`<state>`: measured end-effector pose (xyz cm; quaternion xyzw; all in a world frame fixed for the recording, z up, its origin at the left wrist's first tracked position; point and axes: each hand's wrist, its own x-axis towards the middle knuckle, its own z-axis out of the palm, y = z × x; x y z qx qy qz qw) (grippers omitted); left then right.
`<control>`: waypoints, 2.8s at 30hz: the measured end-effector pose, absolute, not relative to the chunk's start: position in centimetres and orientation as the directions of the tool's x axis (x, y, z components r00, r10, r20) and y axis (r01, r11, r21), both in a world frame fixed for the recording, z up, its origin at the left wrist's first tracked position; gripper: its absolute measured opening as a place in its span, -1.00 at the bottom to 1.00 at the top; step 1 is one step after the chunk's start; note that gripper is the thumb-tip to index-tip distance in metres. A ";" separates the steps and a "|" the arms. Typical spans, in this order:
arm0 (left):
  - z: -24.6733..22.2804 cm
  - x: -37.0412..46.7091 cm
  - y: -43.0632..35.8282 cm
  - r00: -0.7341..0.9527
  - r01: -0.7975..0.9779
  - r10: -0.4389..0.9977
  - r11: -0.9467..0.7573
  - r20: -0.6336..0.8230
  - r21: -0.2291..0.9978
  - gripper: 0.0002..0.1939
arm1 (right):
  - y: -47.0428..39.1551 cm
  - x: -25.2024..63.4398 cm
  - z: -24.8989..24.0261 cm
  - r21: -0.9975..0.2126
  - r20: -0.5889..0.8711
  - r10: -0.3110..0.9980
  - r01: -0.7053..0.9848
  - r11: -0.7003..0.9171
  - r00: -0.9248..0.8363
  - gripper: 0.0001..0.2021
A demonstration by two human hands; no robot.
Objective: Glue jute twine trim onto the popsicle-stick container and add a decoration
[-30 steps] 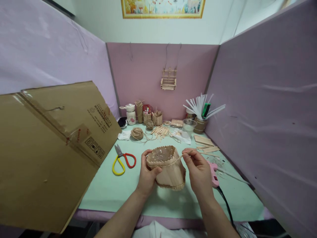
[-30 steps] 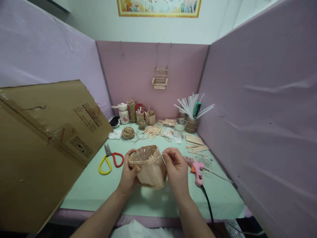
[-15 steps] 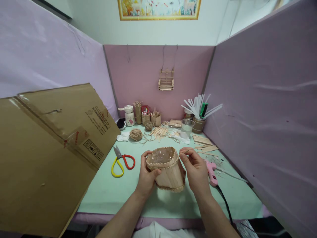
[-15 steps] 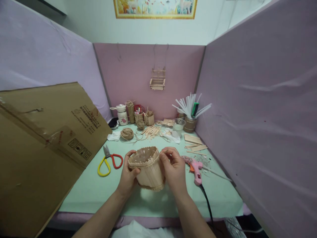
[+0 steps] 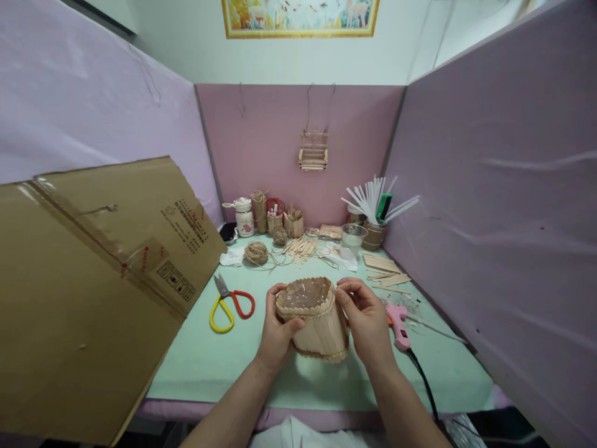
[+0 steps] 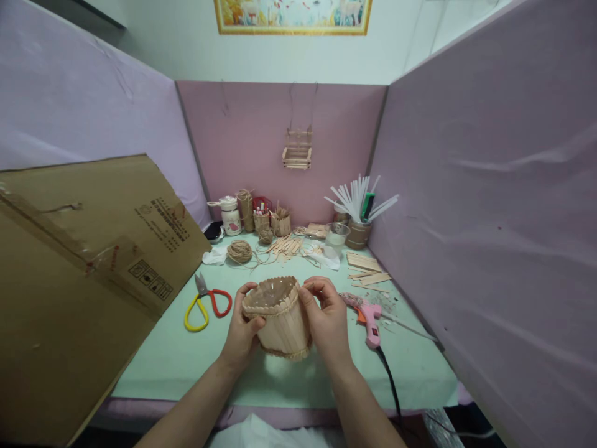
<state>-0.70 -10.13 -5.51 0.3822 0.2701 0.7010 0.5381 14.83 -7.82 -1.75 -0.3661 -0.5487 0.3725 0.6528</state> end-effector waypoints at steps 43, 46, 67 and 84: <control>-5.9 -1.0 -9.4 0.055 -0.617 0.997 0.081 -0.060 0.783 -0.38 | -8.8 15.4 -2.1 -0.946 -0.125 0.962 -0.263 -0.190 -0.245 -0.36; -5.5 -0.9 -9.7 0.055 -0.571 0.998 0.053 -0.026 0.819 -0.34 | -9.1 15.3 -2.6 -0.954 -0.109 0.956 -0.242 -0.178 -0.272 -0.31; -5.8 0.5 -10.2 -0.108 -0.174 0.942 -0.333 0.318 0.927 -0.22 | -8.6 14.3 -4.9 -0.955 0.220 0.964 -0.237 0.181 -0.150 -0.23; -6.0 0.6 -10.5 -0.093 -0.204 0.908 -0.418 0.408 0.885 -0.31 | -8.8 14.5 -5.3 -0.929 0.297 0.951 -0.259 0.266 -0.088 -0.19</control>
